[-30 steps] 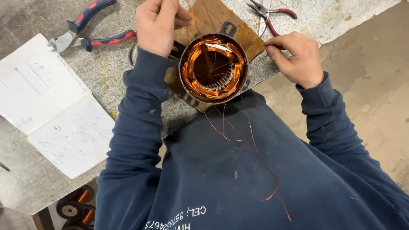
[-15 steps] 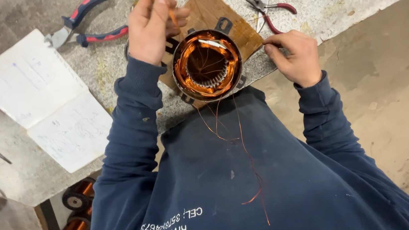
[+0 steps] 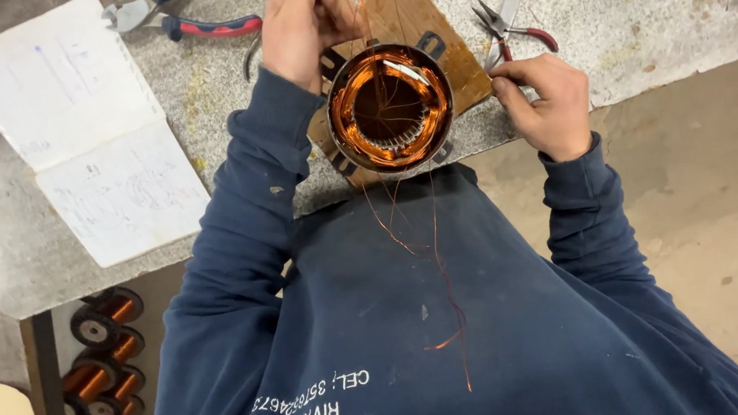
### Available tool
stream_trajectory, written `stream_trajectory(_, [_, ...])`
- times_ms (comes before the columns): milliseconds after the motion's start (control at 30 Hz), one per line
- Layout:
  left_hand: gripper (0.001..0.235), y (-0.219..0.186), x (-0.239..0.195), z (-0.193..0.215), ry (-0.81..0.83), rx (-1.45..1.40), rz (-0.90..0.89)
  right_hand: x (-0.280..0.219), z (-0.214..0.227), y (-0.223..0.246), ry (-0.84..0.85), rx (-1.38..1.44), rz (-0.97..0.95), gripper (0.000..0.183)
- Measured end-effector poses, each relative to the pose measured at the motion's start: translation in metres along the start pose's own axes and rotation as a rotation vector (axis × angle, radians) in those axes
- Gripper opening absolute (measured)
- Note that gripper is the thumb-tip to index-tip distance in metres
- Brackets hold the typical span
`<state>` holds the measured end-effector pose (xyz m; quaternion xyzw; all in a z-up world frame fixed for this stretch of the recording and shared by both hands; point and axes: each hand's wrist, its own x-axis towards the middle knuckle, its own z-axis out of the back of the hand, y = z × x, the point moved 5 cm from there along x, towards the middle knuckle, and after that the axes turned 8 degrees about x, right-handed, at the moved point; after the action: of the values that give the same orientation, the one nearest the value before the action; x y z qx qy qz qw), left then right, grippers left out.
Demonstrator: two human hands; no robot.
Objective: The user is winding an electric motor stator using copper wire, while referring to technical diagrams in a notebook.
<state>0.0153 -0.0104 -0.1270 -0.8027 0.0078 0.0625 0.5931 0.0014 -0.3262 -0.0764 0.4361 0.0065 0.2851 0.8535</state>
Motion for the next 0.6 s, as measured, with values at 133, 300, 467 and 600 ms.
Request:
stream_trajectory(133, [0.035, 0.006, -0.002, -0.002, -0.031, -0.170, -0.035, 0.006, -0.001, 0.001, 0.021, 0.027, -0.004, 0.013])
stream_trajectory(300, [0.035, 0.019, -0.013, 0.014, -0.074, -0.125, -0.048, 0.008, -0.003, -0.006, 0.061, 0.047, -0.001, 0.014])
stream_trajectory(467, [0.048, -0.033, -0.094, 0.030, -0.150, 0.290, -0.106, 0.011, 0.009, -0.006, 0.099, 0.061, 0.039, 0.013])
stream_trajectory(600, [0.033, -0.074, -0.158, 0.008, -0.214, 0.588, -0.088, 0.016, 0.023, -0.005, 0.077, 0.195, 0.009, 0.008])
